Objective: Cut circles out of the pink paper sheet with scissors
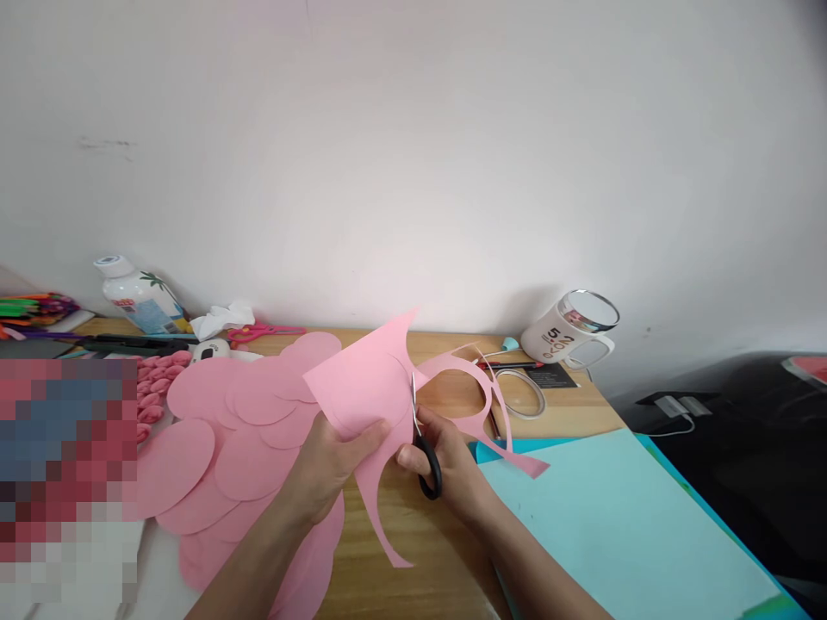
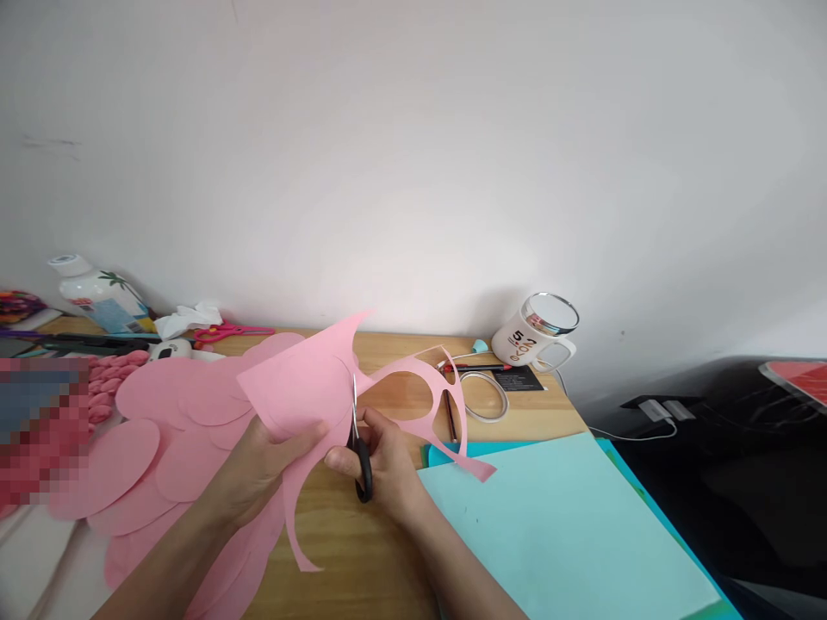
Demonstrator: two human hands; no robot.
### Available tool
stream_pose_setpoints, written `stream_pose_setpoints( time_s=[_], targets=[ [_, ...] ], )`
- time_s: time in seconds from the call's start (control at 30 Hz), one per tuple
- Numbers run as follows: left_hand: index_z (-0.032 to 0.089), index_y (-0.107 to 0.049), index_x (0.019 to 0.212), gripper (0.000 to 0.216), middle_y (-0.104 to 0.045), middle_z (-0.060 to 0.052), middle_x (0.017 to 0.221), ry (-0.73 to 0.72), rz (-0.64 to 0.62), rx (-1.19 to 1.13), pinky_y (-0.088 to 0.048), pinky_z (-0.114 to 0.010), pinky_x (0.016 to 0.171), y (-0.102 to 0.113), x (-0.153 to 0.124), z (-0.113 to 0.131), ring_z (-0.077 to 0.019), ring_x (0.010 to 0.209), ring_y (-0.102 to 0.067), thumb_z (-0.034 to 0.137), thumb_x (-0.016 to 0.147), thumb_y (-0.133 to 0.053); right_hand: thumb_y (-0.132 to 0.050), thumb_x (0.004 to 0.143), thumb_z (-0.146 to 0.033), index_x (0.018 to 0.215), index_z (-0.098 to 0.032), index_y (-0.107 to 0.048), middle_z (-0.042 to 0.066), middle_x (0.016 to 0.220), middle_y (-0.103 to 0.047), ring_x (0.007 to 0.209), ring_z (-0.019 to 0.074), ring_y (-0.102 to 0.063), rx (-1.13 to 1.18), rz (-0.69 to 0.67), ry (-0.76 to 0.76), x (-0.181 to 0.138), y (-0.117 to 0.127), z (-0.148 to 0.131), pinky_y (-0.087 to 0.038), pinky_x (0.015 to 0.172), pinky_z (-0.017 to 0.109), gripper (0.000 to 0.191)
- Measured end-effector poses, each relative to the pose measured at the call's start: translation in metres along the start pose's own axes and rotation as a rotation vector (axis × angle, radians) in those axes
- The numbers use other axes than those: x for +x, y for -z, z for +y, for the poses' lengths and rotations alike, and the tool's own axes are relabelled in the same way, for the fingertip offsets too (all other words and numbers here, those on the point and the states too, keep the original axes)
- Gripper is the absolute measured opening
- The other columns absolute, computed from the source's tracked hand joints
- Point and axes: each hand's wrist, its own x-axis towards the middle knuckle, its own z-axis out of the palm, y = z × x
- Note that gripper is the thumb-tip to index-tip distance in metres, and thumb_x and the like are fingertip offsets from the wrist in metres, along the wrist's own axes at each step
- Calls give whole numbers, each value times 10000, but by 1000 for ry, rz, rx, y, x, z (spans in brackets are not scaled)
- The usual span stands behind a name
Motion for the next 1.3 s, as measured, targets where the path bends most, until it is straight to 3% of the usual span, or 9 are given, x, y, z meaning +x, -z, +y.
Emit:
stream_pose_setpoints(
  time_s=[0.1, 0.3, 0.57, 0.8, 1.1, 1.3],
  targets=[
    [180, -648, 1056, 281, -698, -35, 977, -4, -12, 37, -503, -272, 771, -1, 0, 1, -185, 868, -620, 242, 784, -610, -745, 616, -461, 891, -185, -529, 3, 690, -607, 649, 165, -538, 67, -36, 32, -1, 1, -2, -372, 544, 242, 445],
    [195, -636, 1081, 303, -686, -36, 1028, -6, -22, 43, -507, -271, 790, -1, -2, 4, -198, 929, -616, 254, 785, -614, -750, 595, -492, 840, -177, -549, 32, 751, -639, 733, 199, -569, 90, -59, 29, 0, 3, -4, -377, 549, 246, 446],
    [180, -643, 1047, 266, -668, -52, 1080, 8, -53, -19, -508, -300, 818, 1, -1, 1, -212, 953, -613, 245, 792, -603, -767, 566, -488, 799, -168, -545, 21, 705, -614, 658, 168, -537, 93, -48, 17, 0, 2, -4, -339, 504, 224, 454],
    [168, -616, 1091, 314, -656, -65, 1114, 8, -39, -4, -500, -306, 843, 2, -2, 5, -218, 991, -605, 234, 783, -607, -768, 560, -479, 759, -168, -540, -14, 625, -542, 538, 103, -391, 68, -20, -15, -1, 2, -1, -276, 482, 216, 434],
    [174, -614, 1097, 305, -672, -63, 1085, 12, -74, 4, -521, -301, 788, 3, -2, 10, -227, 979, -612, 249, 804, -579, -764, 556, -469, 718, -174, -500, -45, 561, -446, 499, 86, -324, 53, 10, -48, -1, 1, -2, -252, 481, 220, 428],
    [161, -615, 1090, 329, -677, -73, 1069, 3, -45, 69, -508, -334, 828, 5, -2, 10, -239, 969, -617, 265, 778, -607, -751, 559, -509, 745, -173, -521, -27, 617, -466, 534, 99, -337, 59, -44, -40, -1, 4, -2, -254, 491, 222, 448]
  ],
)
